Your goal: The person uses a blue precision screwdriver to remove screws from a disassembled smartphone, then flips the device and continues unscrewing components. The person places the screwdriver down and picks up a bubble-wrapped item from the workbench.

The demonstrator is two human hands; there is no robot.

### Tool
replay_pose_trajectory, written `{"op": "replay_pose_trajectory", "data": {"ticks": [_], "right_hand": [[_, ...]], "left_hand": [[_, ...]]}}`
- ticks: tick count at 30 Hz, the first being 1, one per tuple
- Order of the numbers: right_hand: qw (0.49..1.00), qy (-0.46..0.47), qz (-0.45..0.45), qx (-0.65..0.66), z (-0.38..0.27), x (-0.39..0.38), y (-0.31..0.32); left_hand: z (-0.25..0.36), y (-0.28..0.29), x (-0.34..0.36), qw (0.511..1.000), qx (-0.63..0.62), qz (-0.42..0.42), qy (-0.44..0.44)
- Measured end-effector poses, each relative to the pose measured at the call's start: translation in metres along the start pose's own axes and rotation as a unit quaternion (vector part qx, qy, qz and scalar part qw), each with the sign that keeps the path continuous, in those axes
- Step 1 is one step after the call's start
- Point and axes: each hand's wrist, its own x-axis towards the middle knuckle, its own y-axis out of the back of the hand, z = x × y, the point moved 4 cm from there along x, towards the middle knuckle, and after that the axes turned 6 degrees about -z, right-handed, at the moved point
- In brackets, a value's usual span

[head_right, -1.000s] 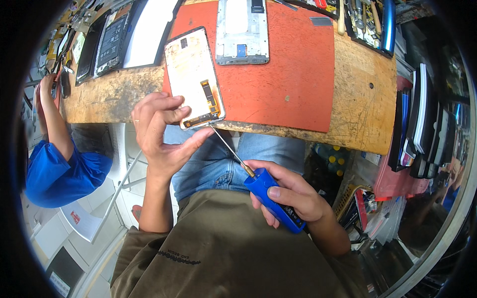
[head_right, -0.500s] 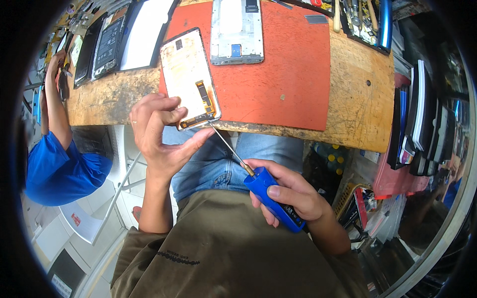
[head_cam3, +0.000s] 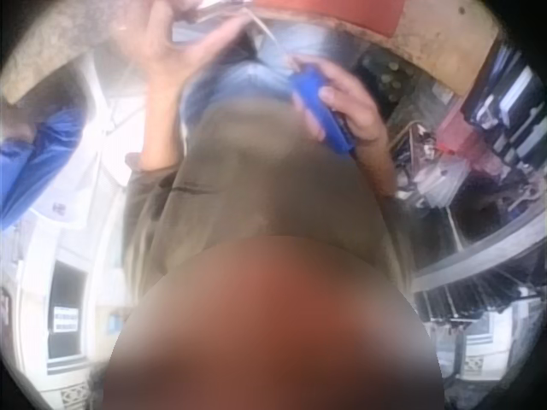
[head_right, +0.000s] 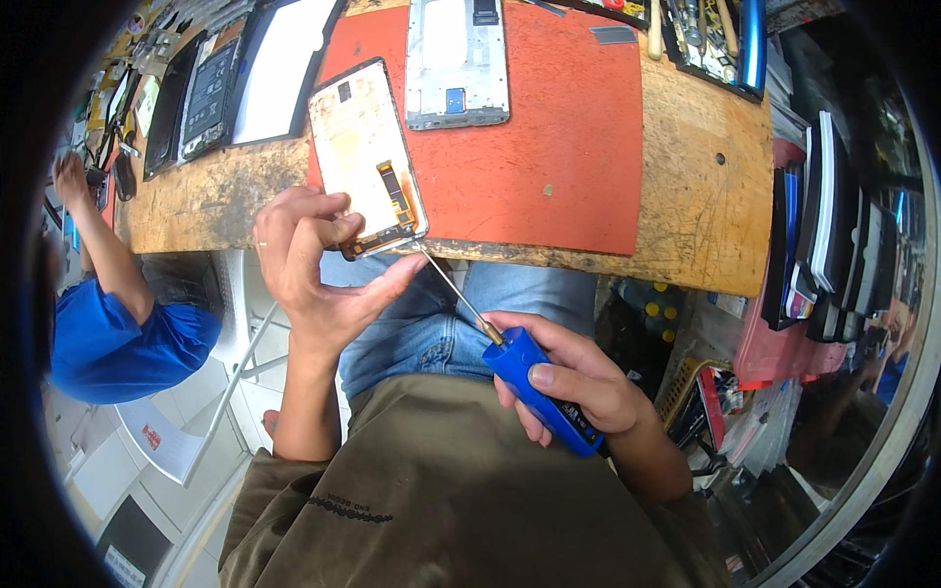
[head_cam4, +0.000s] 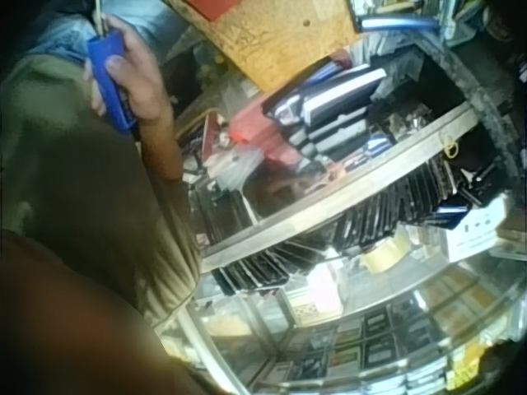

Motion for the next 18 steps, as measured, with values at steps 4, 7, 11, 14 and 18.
{"op": "replay_pose_trajectory", "data": {"ticks": [4,7,11,14,18], "right_hand": [[1.000,0.005,-0.001,-0.001,-0.0003,-0.0001,0.0009],[1.000,0.008,0.000,0.000,-0.0007,-0.0007,0.0014],[1.000,0.009,0.004,0.003,-0.0017,-0.0016,0.0019],[1.000,0.009,0.006,0.004,-0.0022,-0.0020,0.0023],[1.000,0.009,0.005,0.001,-0.0020,-0.0017,0.0028]], "left_hand": [[0.0022,-0.0004,0.0014,1.000,0.007,0.000,0.000],[0.0038,-0.0013,0.0022,1.000,0.010,0.006,-0.001],[0.0047,-0.0023,0.0018,1.000,0.014,0.006,0.006],[0.0049,-0.0028,0.0014,1.000,0.017,0.005,0.010],[0.0054,-0.0035,0.0019,1.000,0.017,0.005,0.012]]}}
